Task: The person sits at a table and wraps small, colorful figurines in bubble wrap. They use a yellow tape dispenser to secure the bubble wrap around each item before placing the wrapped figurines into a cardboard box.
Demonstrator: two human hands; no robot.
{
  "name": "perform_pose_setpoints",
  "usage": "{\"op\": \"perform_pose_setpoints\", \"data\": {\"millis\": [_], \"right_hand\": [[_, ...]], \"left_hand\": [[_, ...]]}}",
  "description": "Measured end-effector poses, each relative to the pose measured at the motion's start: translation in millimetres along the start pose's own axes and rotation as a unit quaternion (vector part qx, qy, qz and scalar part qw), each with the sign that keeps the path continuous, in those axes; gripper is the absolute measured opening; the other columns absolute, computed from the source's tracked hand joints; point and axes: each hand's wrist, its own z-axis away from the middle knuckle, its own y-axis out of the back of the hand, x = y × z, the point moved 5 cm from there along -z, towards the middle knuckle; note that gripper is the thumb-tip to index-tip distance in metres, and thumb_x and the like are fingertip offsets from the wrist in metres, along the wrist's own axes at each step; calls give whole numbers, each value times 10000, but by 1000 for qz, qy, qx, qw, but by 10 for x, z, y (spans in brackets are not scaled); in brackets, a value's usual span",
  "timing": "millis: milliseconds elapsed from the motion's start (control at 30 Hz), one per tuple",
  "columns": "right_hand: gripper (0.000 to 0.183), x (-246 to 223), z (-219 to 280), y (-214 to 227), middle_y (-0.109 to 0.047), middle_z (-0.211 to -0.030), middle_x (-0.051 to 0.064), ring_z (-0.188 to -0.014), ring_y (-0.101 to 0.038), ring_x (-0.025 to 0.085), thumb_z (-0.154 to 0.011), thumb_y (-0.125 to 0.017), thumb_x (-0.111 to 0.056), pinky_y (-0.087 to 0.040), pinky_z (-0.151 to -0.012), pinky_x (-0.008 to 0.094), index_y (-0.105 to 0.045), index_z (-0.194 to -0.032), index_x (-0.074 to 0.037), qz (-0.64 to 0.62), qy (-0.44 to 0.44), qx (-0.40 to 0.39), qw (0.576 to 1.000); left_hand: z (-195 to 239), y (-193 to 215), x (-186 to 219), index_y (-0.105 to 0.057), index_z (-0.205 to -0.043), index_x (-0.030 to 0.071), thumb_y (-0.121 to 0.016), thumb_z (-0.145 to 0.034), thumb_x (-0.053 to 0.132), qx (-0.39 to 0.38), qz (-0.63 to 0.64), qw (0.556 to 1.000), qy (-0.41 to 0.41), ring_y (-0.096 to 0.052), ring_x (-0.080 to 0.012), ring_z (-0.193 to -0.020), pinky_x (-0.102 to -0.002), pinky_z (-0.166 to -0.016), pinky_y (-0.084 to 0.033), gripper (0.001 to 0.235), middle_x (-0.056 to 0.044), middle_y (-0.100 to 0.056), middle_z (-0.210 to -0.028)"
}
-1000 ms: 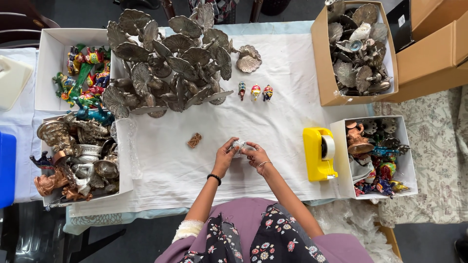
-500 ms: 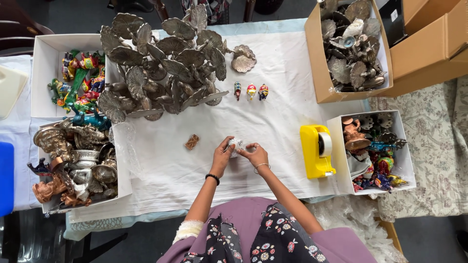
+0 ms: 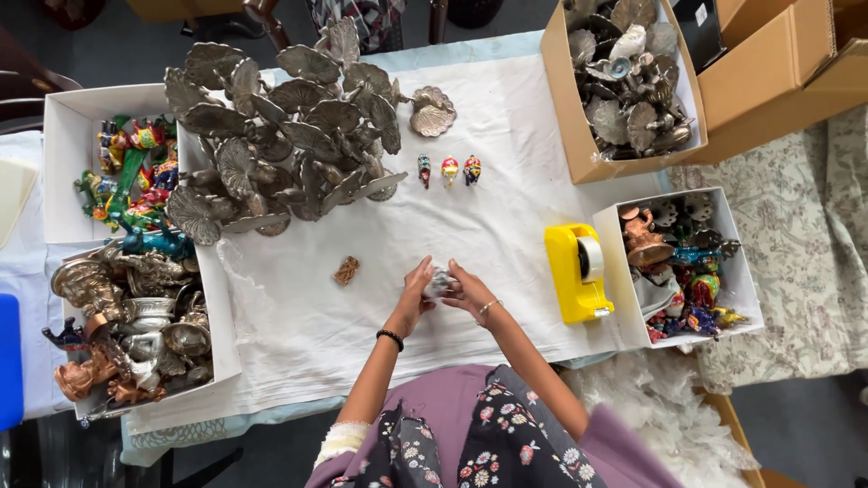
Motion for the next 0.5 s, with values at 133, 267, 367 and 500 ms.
{"op": "perform_pose_setpoints", "data": {"millis": [133,267,367,500], "right_hand": [[632,-739,870,-376,-728,-1234,199,-1117,-688,201,-1009,-492,-520,-504,-1012,354,-581,-1429,-57,149,130,-1,980],[596,-1694,2572,-1164,-665,-1357,227,-1265,-630,249,-1096,-365,-385,-456,-1064,363,-484,-1488,47,62,375,-204,902],[728,-1953,3677,-1787,-645,-1353,193,-1220,-624,297,-921,-307,-494,-462,-907,346,-499,-1451,-33,-131,263,-347,891],[699,-2203,4417,-2329,-646,-1348,201,-1218,-623,314,-917,-348,-468,-467,-915,359,-514,-1437,-32,-48,311,-297,902]], "left_hand": [[-78,160,24,-505,-1496,250,-510,-1018,425,-44,168,985,-1,-606,-189,-938,-278,-723,-496,509,-3,-605,-1262],[112,-8,210,-566,-1378,134,-473,-953,385,-86,341,935,49,-676,-223,-948,-328,-738,-577,502,-91,-694,-1187],[108,-134,185,-594,-1281,42,-508,-912,538,-92,389,914,73,-660,-235,-883,-337,-676,-569,624,-116,-705,-1133],[-83,-137,-100,-628,-1214,10,-573,-939,686,-122,432,891,62,-639,-260,-835,-311,-623,-534,733,-128,-700,-1047]]}}
